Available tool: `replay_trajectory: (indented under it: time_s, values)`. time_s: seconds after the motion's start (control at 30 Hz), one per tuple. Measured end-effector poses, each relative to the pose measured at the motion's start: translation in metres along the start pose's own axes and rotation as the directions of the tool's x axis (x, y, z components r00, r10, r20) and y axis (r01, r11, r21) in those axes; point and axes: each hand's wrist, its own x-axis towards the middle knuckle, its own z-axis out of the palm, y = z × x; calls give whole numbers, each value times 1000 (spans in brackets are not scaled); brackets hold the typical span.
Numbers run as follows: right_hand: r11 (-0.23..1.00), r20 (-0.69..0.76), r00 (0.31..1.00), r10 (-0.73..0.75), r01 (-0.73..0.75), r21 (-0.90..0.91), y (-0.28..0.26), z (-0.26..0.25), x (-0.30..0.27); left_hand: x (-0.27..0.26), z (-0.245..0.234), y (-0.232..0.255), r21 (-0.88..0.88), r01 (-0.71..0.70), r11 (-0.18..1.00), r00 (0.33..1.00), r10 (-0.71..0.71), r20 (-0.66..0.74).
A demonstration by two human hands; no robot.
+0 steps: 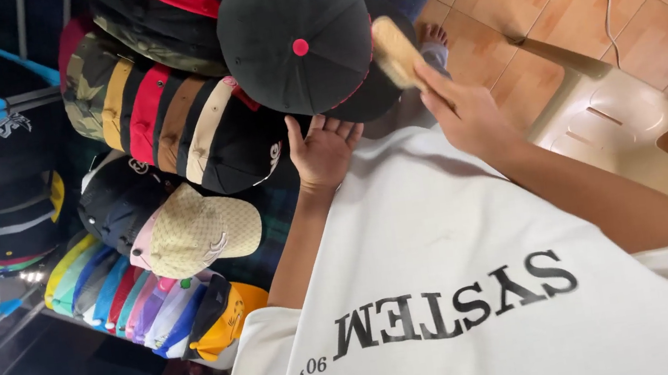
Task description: Cleaning and organizing a collection of baseball caps using a brush and a hair dryer.
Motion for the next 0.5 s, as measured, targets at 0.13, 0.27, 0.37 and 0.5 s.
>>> replay_trajectory:
  time_s: [0.13,0.27,0.37,0.5]
  values:
    - [993,-52,996,-76,71,-96,20,14,93,-7,43,-4,60,5,998,999,-2,-37]
    - [992,-109,994,-4,-10,-128,14,16,133,3,30,-9,88,49,995,998,-45,-40]
    - [993,6,1000,-25,25,-116,7,7,93,0,31,-12,37,48,998,998,-47,-41]
    - [968,66,985,-157,167,-188,37,-19,-10,1,27,-12,-15,41,999,999,-41,-23]
